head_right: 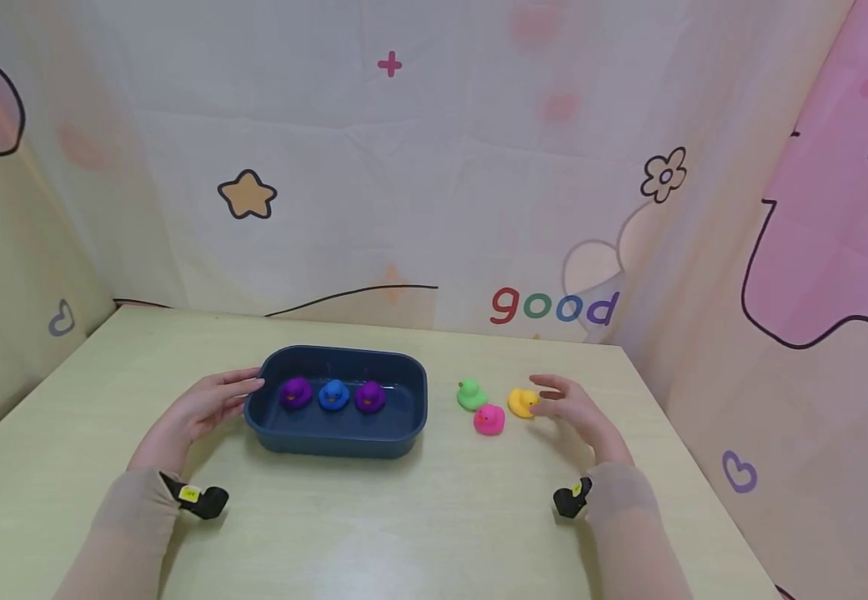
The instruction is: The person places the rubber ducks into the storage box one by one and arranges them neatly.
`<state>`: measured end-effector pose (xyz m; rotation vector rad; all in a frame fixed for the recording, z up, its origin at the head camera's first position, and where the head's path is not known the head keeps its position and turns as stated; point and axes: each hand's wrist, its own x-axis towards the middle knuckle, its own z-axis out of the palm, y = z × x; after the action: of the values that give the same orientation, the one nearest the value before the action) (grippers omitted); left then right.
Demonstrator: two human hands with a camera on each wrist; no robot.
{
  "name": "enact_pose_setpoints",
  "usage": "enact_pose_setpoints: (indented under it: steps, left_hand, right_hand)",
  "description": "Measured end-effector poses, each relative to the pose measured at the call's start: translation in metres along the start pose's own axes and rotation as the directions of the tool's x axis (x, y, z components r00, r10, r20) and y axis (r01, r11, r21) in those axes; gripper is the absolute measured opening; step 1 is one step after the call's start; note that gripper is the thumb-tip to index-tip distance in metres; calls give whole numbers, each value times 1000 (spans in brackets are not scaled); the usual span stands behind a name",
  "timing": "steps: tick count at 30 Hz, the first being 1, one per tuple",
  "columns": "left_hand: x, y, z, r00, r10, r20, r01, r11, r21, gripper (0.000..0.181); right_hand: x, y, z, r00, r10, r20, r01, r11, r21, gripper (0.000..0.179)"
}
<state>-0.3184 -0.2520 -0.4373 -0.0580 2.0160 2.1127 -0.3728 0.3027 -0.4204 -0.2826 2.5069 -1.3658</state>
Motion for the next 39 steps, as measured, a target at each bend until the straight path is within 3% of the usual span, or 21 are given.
enact_pose_setpoints:
  steps: [11,33,39]
  left_hand:
    - [2,-1,-1,1000,-3,8,3,1000,-4,65]
    - [2,-1,-1,1000,-12,-2,12,1000,-4,64]
    - [2,0,-1,1000,-6,-4,6,1000,0,64]
  right_hand:
    - [9,11,1,999,-12,46,13,999,-35,63]
    - [10,11,12,999,25,-31,-26,999,-46,52]
    - [7,6,13,998,43,-50,-43,999,3,54]
